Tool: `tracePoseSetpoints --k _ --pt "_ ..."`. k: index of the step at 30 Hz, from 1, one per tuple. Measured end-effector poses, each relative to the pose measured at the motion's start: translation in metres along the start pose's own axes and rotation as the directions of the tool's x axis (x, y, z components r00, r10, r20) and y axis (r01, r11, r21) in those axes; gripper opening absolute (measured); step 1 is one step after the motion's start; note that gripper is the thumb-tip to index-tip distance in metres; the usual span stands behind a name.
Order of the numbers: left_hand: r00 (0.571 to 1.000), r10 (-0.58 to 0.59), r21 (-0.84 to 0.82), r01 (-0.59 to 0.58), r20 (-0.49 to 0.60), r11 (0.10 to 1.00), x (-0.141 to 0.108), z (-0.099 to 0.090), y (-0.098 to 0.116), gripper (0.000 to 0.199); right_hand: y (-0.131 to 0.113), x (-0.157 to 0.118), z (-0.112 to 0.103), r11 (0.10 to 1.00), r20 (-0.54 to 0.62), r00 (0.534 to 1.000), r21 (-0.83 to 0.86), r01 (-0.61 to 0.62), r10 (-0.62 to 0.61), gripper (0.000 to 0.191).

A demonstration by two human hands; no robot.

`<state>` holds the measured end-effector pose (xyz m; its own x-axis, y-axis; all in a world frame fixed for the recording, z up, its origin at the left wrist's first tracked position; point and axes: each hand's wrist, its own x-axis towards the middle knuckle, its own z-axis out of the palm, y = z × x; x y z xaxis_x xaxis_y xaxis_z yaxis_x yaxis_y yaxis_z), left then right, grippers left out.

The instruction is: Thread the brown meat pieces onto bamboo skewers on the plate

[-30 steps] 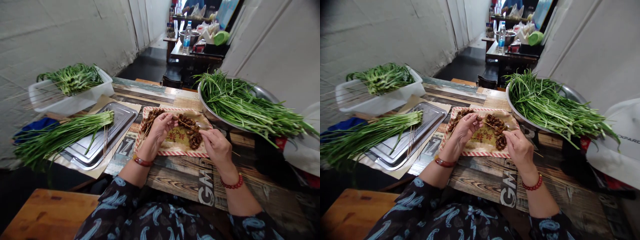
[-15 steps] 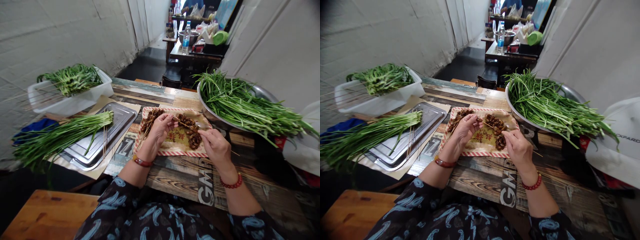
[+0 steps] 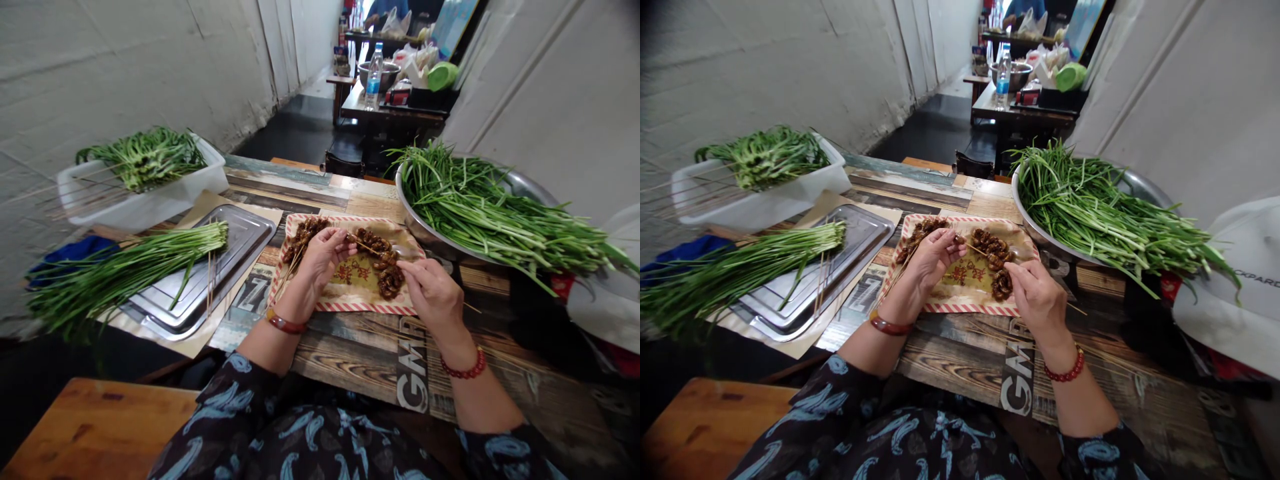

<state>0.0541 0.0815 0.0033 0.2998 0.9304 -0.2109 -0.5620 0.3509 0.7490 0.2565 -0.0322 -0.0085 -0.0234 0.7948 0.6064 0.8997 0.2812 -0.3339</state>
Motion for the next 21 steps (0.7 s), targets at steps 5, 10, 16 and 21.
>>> tracePoseSetpoints --k 5,10,16,21 --pt "1.0 -0.012 0.03 0.012 -0.004 0.999 0.0001 0.001 -0.0005 0.04 0.0006 -0.0002 0.0009 1.0 0.006 1.0 -0.003 0.003 -0.003 0.024" --pt "1.0 0.003 0.037 -0.002 -0.008 0.999 -0.0002 0.001 -0.0022 0.04 -0.0011 0.0003 -0.0009 1.0 0.019 1.0 -0.014 0.002 -0.001 0.024" --pt "1.0 0.021 0.063 -0.021 -0.01 0.998 -0.0002 0.0017 -0.0036 0.04 -0.0036 0.0004 -0.0015 0.999 0.027 1.0 -0.033 -0.012 0.012 0.025" --pt "0.999 0.041 0.061 -0.04 -0.024 0.997 0.001 0.0018 -0.0067 0.044 -0.0045 -0.0004 0.0023 0.999 0.016 0.999 0.014 -0.036 0.036 0.025"
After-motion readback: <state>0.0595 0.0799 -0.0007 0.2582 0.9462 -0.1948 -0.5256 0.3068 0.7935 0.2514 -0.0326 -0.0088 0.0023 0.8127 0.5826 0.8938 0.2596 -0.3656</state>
